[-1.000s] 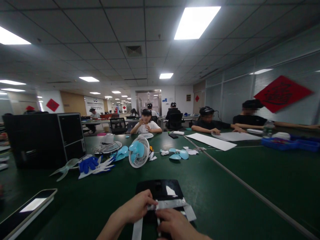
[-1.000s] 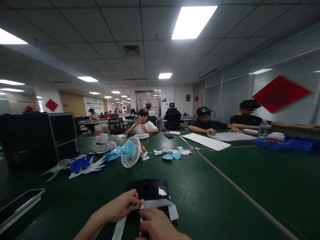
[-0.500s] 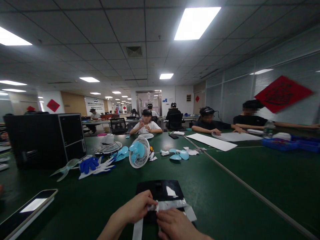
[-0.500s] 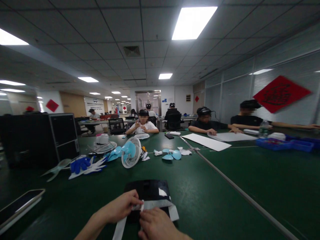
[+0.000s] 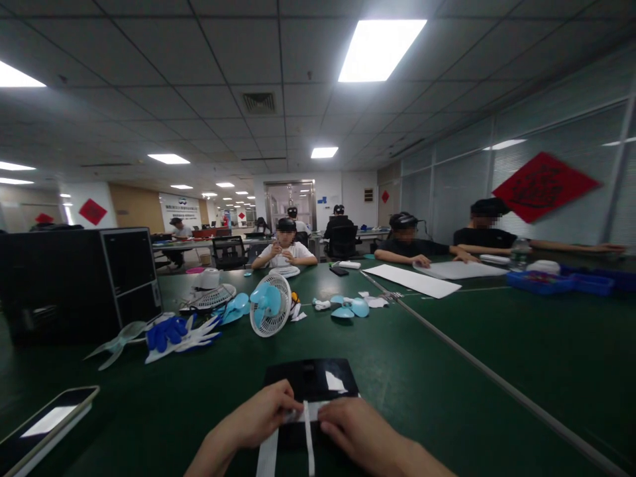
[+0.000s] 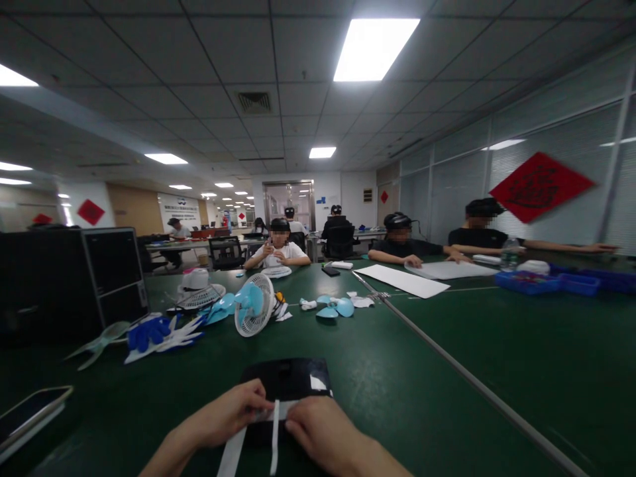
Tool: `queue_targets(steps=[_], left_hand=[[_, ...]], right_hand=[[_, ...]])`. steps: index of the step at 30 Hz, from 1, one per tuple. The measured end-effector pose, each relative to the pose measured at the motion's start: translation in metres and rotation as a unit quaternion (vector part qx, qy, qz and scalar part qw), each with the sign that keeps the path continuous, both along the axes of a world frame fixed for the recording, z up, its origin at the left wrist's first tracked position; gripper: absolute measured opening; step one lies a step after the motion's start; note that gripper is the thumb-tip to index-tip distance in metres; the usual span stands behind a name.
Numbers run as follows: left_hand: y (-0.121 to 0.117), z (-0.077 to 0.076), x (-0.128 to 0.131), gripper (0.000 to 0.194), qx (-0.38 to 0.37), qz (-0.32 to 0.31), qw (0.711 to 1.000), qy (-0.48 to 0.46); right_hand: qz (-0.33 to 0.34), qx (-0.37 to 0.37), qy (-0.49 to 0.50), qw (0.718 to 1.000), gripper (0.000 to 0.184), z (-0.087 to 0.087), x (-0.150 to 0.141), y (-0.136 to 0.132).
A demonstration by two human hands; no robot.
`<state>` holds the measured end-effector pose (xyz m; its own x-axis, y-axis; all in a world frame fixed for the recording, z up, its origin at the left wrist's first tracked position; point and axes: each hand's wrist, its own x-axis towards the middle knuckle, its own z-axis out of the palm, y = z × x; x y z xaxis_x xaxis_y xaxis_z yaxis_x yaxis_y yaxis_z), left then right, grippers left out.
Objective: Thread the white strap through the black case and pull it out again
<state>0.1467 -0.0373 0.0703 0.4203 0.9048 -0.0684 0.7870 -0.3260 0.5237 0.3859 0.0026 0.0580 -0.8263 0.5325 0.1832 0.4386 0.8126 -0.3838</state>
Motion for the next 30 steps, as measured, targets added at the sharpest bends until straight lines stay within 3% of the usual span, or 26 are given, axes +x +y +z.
queue_targets(steps=[4, 8, 12, 18, 24, 30], left_hand=[[0.002, -0.001, -0.008, 0.028, -0.008, 0.005, 1.000, 0.001], [0.004, -0.004, -0.016, 0.034, -0.018, 0.014, 1.000, 0.003], [0.004, 0.000, -0.017, 0.043, -0.020, 0.023, 1.000, -0.006], [0.002, 0.005, -0.017, 0.036, -0.015, 0.066, 0.998, 0.006], [0.005, 0.001, -0.023, 0.031, -0.066, 0.109, 0.992, -0.004], [0.010, -0.008, -0.031, 0.030, -0.057, 0.097, 0.994, 0.004]], right_hand=[[-0.060, -0.037, -0.025, 0.997, 0.035, 0.019, 0.017, 0.013], [-0.070, -0.076, -0.021, 0.994, 0.029, 0.028, 0.030, 0.025], [-0.074, -0.088, -0.024, 0.993, 0.023, 0.029, 0.038, 0.033], [-0.090, -0.099, -0.029, 0.991, 0.018, 0.032, 0.047, 0.039], [-0.102, -0.106, -0.028, 0.989, 0.020, 0.034, 0.045, 0.037], [-0.100, -0.109, -0.002, 0.989, 0.021, 0.028, 0.045, 0.041]])
